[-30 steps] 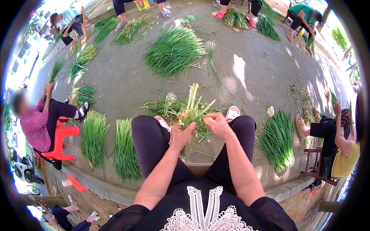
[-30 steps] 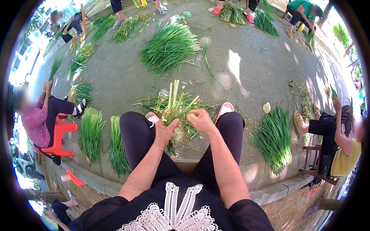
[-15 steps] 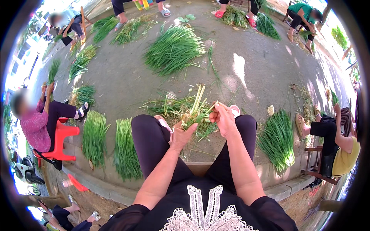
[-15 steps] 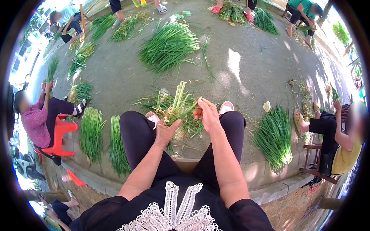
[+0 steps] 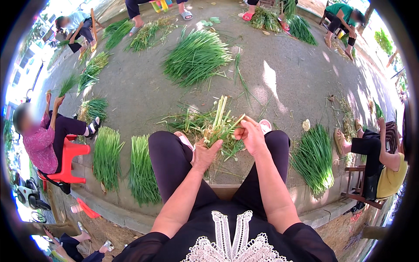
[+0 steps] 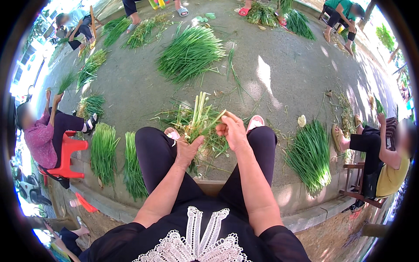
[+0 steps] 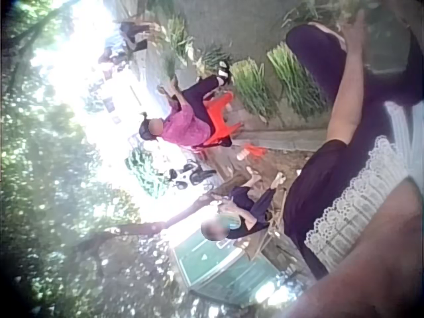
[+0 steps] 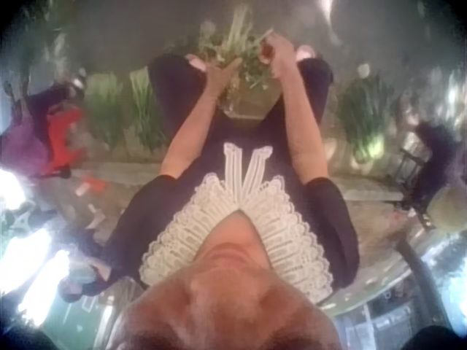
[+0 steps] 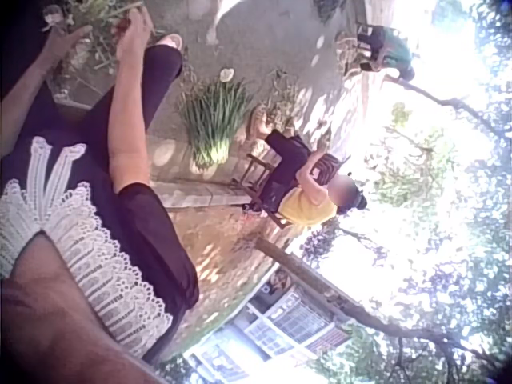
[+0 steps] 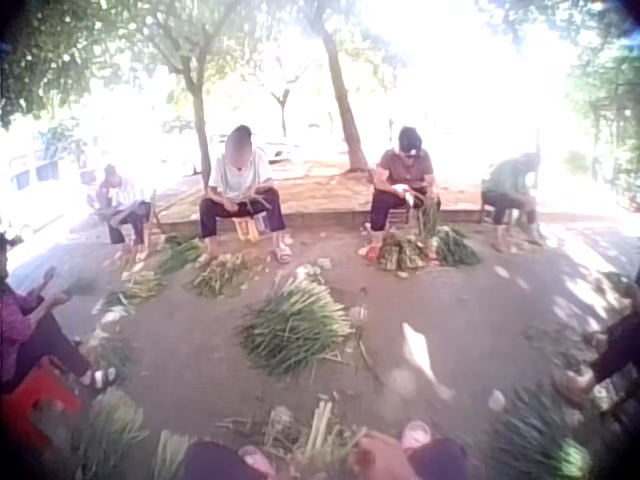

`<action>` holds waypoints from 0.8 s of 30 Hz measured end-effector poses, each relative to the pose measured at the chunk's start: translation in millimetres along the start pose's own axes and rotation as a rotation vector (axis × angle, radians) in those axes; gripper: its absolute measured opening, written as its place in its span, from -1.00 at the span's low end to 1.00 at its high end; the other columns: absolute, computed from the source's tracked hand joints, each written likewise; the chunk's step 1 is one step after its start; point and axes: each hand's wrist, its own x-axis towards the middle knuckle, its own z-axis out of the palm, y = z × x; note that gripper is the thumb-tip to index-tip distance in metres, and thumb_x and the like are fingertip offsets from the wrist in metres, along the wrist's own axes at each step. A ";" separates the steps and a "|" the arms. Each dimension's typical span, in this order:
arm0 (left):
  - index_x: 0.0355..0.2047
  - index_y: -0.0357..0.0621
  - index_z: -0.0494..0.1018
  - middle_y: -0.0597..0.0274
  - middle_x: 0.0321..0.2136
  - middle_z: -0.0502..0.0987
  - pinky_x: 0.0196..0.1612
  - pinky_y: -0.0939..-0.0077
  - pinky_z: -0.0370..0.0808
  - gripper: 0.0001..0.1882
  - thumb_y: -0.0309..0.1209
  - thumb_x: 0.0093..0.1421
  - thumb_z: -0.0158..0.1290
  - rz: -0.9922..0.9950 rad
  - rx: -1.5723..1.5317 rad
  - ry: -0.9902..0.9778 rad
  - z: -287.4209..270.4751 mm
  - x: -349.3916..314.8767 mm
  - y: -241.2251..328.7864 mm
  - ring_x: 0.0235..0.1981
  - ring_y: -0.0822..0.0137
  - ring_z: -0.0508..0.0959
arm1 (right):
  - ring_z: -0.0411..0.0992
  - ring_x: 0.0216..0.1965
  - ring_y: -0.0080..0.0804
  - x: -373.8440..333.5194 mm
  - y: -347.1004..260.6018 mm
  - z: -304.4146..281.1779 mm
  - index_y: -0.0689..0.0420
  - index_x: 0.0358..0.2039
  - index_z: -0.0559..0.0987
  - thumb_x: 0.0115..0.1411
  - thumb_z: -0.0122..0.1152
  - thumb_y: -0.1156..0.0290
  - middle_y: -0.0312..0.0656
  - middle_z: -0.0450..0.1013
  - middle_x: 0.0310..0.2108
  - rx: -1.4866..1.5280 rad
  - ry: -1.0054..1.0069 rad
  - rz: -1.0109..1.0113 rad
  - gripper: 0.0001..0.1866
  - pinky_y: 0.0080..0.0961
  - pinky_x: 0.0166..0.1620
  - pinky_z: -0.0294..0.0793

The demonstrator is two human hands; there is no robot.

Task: The person strips the outer skins and roots from green onions by hand while sitting outdoors.

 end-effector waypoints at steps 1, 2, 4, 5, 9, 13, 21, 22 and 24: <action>-0.22 -0.27 0.42 0.34 -0.38 0.50 -0.33 0.66 0.38 -0.73 -0.47 0.05 0.13 -0.007 0.002 -0.002 0.4 -0.3 1.2 -0.41 0.55 0.44 | 0.39 -0.58 -0.54 -1.7 -3.7 2.1 0.19 -0.29 0.46 0.18 -0.02 0.33 -0.31 0.39 -0.51 0.044 0.013 -0.005 -0.80 -0.60 -0.55 0.34; -0.22 -0.27 0.42 0.34 -0.38 0.50 -0.33 0.66 0.38 -0.73 -0.47 0.05 0.13 -0.014 0.004 -0.004 0.9 -1.0 3.4 -0.40 0.55 0.44 | 0.39 -0.58 -0.54 -2.4 -5.5 3.0 0.18 -0.30 0.46 0.18 -0.02 0.33 -0.31 0.38 -0.52 0.088 0.025 -0.009 -0.80 -0.60 -0.55 0.34; -0.22 -0.27 0.42 0.34 -0.38 0.50 -0.33 0.66 0.38 -0.73 -0.46 0.05 0.13 -0.027 0.040 -0.012 0.3 -1.5 4.9 -0.40 0.55 0.44 | 0.40 -0.58 -0.54 -0.1 -3.7 -0.3 0.18 -0.31 0.46 0.18 -0.02 0.33 -0.32 0.37 -0.53 0.072 0.024 -0.002 -0.81 -0.60 -0.55 0.34; -0.23 -0.26 0.43 0.34 -0.38 0.50 -0.33 0.66 0.38 -0.73 -0.46 0.05 0.13 -0.033 0.075 -0.020 -0.5 -1.5 5.3 -0.40 0.55 0.44 | 0.40 -0.58 -0.54 0.8 -2.9 -1.7 0.18 -0.32 0.45 0.18 -0.03 0.33 -0.32 0.37 -0.53 0.064 0.023 0.001 -0.81 -0.60 -0.55 0.34; -0.24 -0.26 0.43 0.34 -0.39 0.50 -0.35 0.67 0.38 -0.74 -0.47 0.04 0.14 0.002 0.155 -0.028 0.7 -2.0 6.7 -0.41 0.56 0.44 | 0.40 -0.58 -0.56 2.7 -0.7 -4.9 0.18 -0.30 0.45 0.18 -0.01 0.33 -0.32 0.38 -0.53 0.076 -0.026 -0.025 -0.81 -0.60 -0.55 0.34; -0.24 -0.26 0.43 0.33 -0.39 0.51 -0.37 0.69 0.38 -0.74 -0.49 0.03 0.14 -0.019 0.023 -0.024 4.0 -2.9 6.5 -0.44 0.56 0.44 | 0.40 -0.58 -0.57 2.6 -0.3 -2.9 0.19 -0.28 0.45 0.18 0.00 0.38 -0.32 0.39 -0.51 0.158 -0.032 0.001 -0.83 -0.60 -0.55 0.34; -0.20 -0.26 0.41 0.32 -0.38 0.50 -0.35 0.65 0.41 -0.70 -0.50 0.03 0.13 -0.048 0.069 -0.034 3.9 -3.7 -0.2 -0.44 0.54 0.45 | 0.42 -0.57 -0.60 1.4 0.3 3.0 0.14 -0.31 0.47 0.17 0.01 0.44 -0.33 0.43 -0.53 0.188 -0.026 -0.001 -0.90 -0.63 -0.55 0.35; -0.20 -0.26 0.42 0.32 -0.39 0.51 -0.35 0.64 0.41 -0.71 -0.49 0.03 0.13 -0.049 0.055 -0.034 4.0 -3.8 -0.7 -0.44 0.53 0.46 | 0.42 -0.58 -0.60 1.2 0.4 3.3 0.14 -0.32 0.47 0.17 0.01 0.44 -0.33 0.43 -0.53 0.183 -0.022 -0.006 -0.90 -0.63 -0.56 0.35; -0.21 -0.26 0.42 0.32 -0.39 0.51 -0.35 0.64 0.41 -0.71 -0.49 0.03 0.13 -0.052 0.027 -0.034 3.7 -3.9 -1.7 -0.44 0.53 0.46 | 0.41 -0.59 -0.60 1.7 1.3 2.4 0.16 -0.33 0.47 0.17 0.02 0.43 -0.32 0.42 -0.54 0.145 -0.015 -0.018 -0.89 -0.63 -0.56 0.35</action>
